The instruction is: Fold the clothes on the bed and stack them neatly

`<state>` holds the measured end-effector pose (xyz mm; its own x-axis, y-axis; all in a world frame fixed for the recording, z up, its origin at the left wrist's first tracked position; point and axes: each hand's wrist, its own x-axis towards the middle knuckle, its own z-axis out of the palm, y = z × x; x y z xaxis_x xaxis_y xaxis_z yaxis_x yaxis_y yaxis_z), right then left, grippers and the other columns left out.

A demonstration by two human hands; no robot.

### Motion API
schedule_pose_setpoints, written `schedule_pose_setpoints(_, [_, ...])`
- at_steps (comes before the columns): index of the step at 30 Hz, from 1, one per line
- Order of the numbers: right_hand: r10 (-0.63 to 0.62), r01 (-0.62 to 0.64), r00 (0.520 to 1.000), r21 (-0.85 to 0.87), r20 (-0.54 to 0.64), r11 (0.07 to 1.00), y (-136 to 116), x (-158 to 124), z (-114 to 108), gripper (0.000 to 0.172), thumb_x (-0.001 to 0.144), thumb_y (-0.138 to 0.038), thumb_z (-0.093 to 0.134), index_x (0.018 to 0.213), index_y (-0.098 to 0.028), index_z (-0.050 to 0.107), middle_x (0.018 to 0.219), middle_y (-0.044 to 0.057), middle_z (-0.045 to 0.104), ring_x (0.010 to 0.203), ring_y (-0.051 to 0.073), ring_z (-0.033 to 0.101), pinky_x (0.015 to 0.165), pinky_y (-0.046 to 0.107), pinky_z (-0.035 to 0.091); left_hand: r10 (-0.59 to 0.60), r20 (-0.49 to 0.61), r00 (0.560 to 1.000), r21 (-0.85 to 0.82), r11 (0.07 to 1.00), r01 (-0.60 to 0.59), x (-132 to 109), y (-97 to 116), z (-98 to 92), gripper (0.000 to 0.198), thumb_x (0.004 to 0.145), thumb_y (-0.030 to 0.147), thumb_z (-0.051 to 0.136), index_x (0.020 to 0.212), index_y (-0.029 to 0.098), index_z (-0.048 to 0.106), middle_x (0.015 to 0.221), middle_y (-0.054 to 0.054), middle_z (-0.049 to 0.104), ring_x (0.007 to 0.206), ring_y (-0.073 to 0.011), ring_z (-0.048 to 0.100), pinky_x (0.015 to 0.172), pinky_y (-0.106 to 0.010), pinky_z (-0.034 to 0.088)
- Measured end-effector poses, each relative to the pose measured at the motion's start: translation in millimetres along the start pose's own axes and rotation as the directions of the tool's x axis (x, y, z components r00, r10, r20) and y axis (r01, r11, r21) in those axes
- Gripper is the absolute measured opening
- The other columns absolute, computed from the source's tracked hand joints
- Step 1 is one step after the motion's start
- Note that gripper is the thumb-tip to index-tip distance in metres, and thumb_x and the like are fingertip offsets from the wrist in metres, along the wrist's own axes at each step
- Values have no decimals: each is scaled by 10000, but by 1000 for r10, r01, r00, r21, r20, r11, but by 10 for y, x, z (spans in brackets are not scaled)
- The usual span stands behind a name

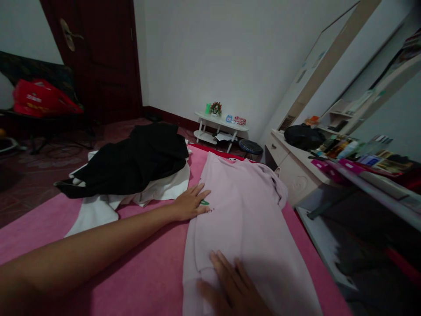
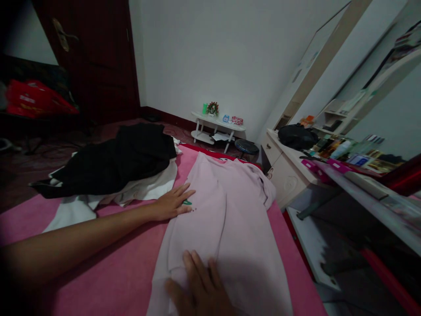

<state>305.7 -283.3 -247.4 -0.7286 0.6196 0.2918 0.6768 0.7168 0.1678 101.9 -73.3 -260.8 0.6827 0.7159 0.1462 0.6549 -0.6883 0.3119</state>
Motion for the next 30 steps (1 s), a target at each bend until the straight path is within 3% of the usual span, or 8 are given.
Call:
schedule_pose_setpoints(3, [0, -1, 1000, -66, -11, 998, -109, -128, -104, 444, 895, -239, 538, 1322, -338, 467, 1355, 103, 545, 1242, 280, 516, 873, 414, 550, 31, -14, 999, -54, 998, -31, -381, 183, -31, 656, 892, 536, 480, 1466, 267, 309, 1573, -102, 147, 1425, -282, 194, 1138, -400, 218])
schedule_pose_setpoints(7, [53, -56, 998, -89, -31, 994, -174, -93, -144, 390, 907, -258, 523, 1290, -325, 497, 1352, 120, 544, 1229, 257, 532, 839, 355, 563, -67, -87, 994, -198, 979, 49, -629, 395, -85, 634, 813, 451, 623, 1397, 298, 429, 1555, -67, 215, 1407, -287, 245, 1119, -388, 287])
schedule_pose_setpoints(11, [90, -101, 990, -98, -111, 990, -210, 47, -72, 392, 853, -299, 582, 1242, -313, 541, 1284, 119, 592, 1128, 258, 597, 774, 329, 576, -259, -212, 942, -479, 868, 131, -654, 491, -74, 615, 699, 296, 714, 1283, 236, 531, 1353, -81, 507, 1238, -260, 479, 1028, -355, 410])
schedule_pose_setpoints(14, [203, -202, 977, 23, -61, 979, -231, 176, -121, 453, 743, -235, 622, 1193, -268, 591, 1191, 109, 641, 1008, 265, 629, 776, 350, 572, -288, -185, 939, -666, 740, 96, -607, 505, -14, 558, 678, 215, 696, 1219, 207, 559, 1171, -50, 631, 1057, -224, 590, 951, -333, 457])
schedule_pose_setpoints(18, [321, -322, 946, 287, 54, 902, -212, 391, -470, 590, 628, -56, 497, 1184, -221, 604, 1140, 50, 661, 969, 211, 607, 846, 313, 534, -298, -131, 946, -816, 574, 68, -522, 518, -103, 428, 672, 141, 606, 1099, 168, 613, 1128, -48, 650, 1013, -198, 604, 895, -293, 464])
schedule_pose_setpoints(21, [330, -291, 943, 375, -43, 880, -236, 550, -765, 614, 623, -19, 464, 1197, -200, 582, 1149, 44, 654, 982, 194, 592, 880, 311, 509, -345, -80, 935, -872, 479, 102, -539, 538, -407, 405, 653, 156, 578, 1055, 143, 622, 1078, -60, 659, 900, -185, 621, 768, -265, 481])
schedule_pose_setpoints(25, [259, -202, 957, 339, -131, 919, -441, 632, -754, 453, 713, -165, 568, 1163, -218, 580, 1108, 42, 664, 914, 205, 608, 802, 306, 533, -290, -33, 956, -813, 564, 143, -809, 543, -736, 421, 642, 203, 594, 1060, 172, 637, 919, -13, 666, 725, -149, 590, 624, -217, 433])
schedule_pose_setpoints(30, [212, -186, 967, 175, -143, 967, -840, 497, -263, 225, 836, -270, 561, 1046, -303, 633, 929, 2, 687, 717, 152, 617, 564, 201, 505, -320, 127, 939, -582, 743, 332, -1232, 459, -568, 383, 638, 221, 563, 1017, 206, 620, 567, 71, 485, 481, -103, 411, 439, -190, 263])
